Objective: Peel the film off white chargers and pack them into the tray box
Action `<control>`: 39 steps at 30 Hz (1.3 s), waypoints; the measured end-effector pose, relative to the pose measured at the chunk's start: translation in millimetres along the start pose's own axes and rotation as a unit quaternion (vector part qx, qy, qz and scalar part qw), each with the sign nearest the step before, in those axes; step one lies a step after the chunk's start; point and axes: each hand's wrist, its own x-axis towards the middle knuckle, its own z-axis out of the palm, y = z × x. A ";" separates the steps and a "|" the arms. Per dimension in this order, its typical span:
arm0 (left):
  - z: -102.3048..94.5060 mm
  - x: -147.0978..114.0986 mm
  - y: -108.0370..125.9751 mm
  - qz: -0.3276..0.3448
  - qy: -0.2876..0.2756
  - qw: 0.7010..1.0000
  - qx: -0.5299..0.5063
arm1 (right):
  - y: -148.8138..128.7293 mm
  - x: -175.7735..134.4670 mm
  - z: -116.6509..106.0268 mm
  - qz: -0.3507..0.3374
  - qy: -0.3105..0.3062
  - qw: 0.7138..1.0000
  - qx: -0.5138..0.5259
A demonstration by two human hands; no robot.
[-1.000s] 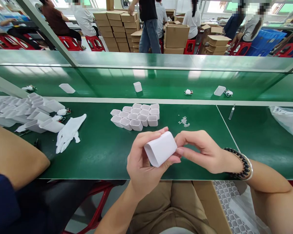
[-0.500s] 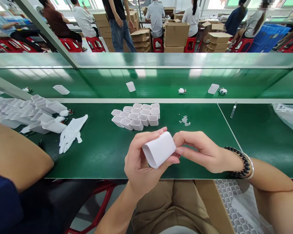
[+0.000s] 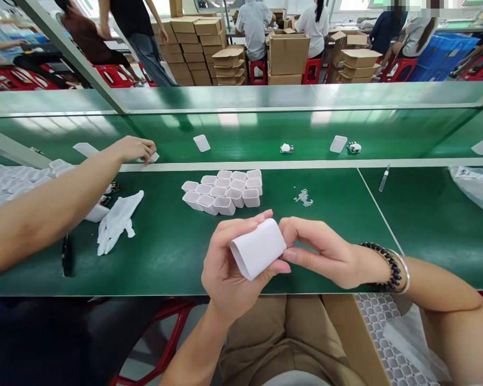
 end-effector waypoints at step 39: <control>7.2 -6.8 -11.1 -0.332 -0.035 0.921 -0.202 | 16.4 -8.1 19.6 -0.050 0.097 0.921 -0.375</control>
